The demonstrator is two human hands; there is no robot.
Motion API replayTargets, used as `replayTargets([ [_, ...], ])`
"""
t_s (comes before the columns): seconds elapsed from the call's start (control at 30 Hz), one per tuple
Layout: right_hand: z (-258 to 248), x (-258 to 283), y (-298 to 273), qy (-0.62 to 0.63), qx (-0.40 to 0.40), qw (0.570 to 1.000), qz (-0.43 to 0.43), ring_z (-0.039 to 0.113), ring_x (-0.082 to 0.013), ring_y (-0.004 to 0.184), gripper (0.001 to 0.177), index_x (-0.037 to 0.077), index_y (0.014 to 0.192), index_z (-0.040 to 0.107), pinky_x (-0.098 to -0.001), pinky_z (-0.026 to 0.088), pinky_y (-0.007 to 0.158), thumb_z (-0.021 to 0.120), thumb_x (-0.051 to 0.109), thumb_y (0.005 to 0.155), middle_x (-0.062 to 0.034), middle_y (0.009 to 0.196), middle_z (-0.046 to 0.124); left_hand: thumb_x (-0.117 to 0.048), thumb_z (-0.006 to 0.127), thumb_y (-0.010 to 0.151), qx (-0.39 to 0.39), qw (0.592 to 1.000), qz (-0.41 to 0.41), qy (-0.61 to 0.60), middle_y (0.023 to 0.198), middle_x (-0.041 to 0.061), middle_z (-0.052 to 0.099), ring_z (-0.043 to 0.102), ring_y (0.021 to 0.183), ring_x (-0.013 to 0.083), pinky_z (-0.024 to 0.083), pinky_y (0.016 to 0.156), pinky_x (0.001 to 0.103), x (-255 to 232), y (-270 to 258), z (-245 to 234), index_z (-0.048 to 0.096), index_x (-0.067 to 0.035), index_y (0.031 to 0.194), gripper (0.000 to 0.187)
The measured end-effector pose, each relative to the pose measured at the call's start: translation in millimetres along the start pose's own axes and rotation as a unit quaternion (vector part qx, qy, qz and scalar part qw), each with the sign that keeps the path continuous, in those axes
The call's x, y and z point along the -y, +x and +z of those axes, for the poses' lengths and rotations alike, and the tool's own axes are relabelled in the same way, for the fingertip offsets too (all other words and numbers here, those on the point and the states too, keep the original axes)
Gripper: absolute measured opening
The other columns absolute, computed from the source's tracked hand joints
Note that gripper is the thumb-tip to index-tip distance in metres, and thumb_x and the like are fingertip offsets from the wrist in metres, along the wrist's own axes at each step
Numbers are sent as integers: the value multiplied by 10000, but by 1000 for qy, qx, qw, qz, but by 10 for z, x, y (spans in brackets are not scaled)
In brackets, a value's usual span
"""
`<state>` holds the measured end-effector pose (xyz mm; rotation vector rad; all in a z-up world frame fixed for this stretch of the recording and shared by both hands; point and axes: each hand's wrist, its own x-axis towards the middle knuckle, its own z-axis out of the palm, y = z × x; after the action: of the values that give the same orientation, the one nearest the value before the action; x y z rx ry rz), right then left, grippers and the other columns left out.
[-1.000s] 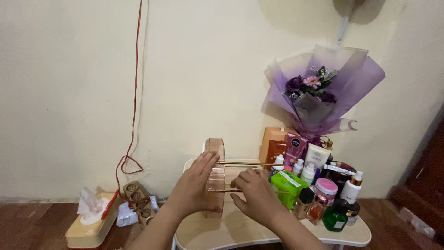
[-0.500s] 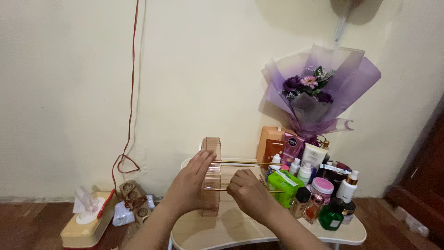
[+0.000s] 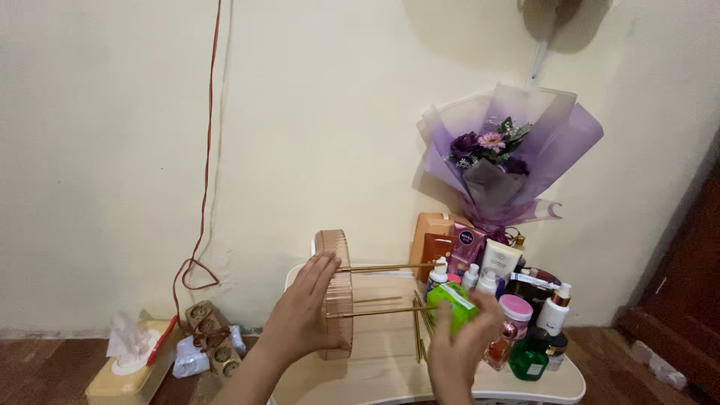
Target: The person assembles a two-tier rotating organizer by inserting metal rods into a translucent plastic base, then stacking a second tier on top. The person adjusts the rods and aligns the tiers to complete the structure.
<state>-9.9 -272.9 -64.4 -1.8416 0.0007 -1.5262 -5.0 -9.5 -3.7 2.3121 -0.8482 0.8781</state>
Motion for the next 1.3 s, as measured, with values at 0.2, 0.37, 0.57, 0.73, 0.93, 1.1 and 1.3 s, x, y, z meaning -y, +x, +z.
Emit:
replayTargets([
  [0.2,413,-180,-373,245,299,844,371,662,-205,1173,499,47,1257,687,-338,427,1059,560,394,922,-140,1190,773,-348,1027,392,-44,997,-65,7,1611,161,346,271,1475,390,343,1159,447,-54,-67,38,272,-65,1558,1418],
  [0.37,705,539,-281,325,418,743,410,722,-224,1067,532,-52,1150,732,-336,506,975,653,427,934,-167,1086,796,-314,1014,383,-91,992,-86,10,1580,197,353,281,1459,429,342,1131,489,-85,-159,80,282,-42,1539,1395],
  [0.57,912,970,-202,276,380,774,425,652,-146,853,281,28,1031,672,-284,528,755,799,231,882,-51,887,682,-281,959,492,-206,971,-101,68,1503,261,376,320,1444,460,335,1159,522,-110,-263,261,294,39,1485,1237],
  [0.73,1004,908,-178,306,350,831,305,598,-137,747,256,23,970,624,-295,499,660,816,144,852,-56,836,657,-395,982,450,-161,974,-147,68,1564,285,303,263,1435,496,252,1119,607,-113,-316,292,237,26,1529,1377],
  [0.93,960,801,-81,134,414,881,185,627,-125,770,253,77,972,586,-288,528,694,787,202,884,-24,839,644,-441,950,548,-72,981,-162,81,1569,235,298,276,1401,447,227,1138,622,-21,-496,259,176,-31,1573,1348],
  [1.1,953,611,-268,154,397,903,62,635,-195,772,276,47,909,531,-383,485,808,781,118,814,-80,809,632,-473,899,712,84,966,-221,106,1605,189,259,250,1449,368,168,1180,624,152,-599,372,172,-96,1576,1191],
  [1.3,908,335,-617,92,429,898,-14,578,-258,841,244,68,893,514,-430,322,964,753,87,849,-84,820,570,-390,885,740,31,985,-146,88,1507,237,354,365,1401,402,287,1157,545,310,-797,551,225,-3,1477,1063],
])
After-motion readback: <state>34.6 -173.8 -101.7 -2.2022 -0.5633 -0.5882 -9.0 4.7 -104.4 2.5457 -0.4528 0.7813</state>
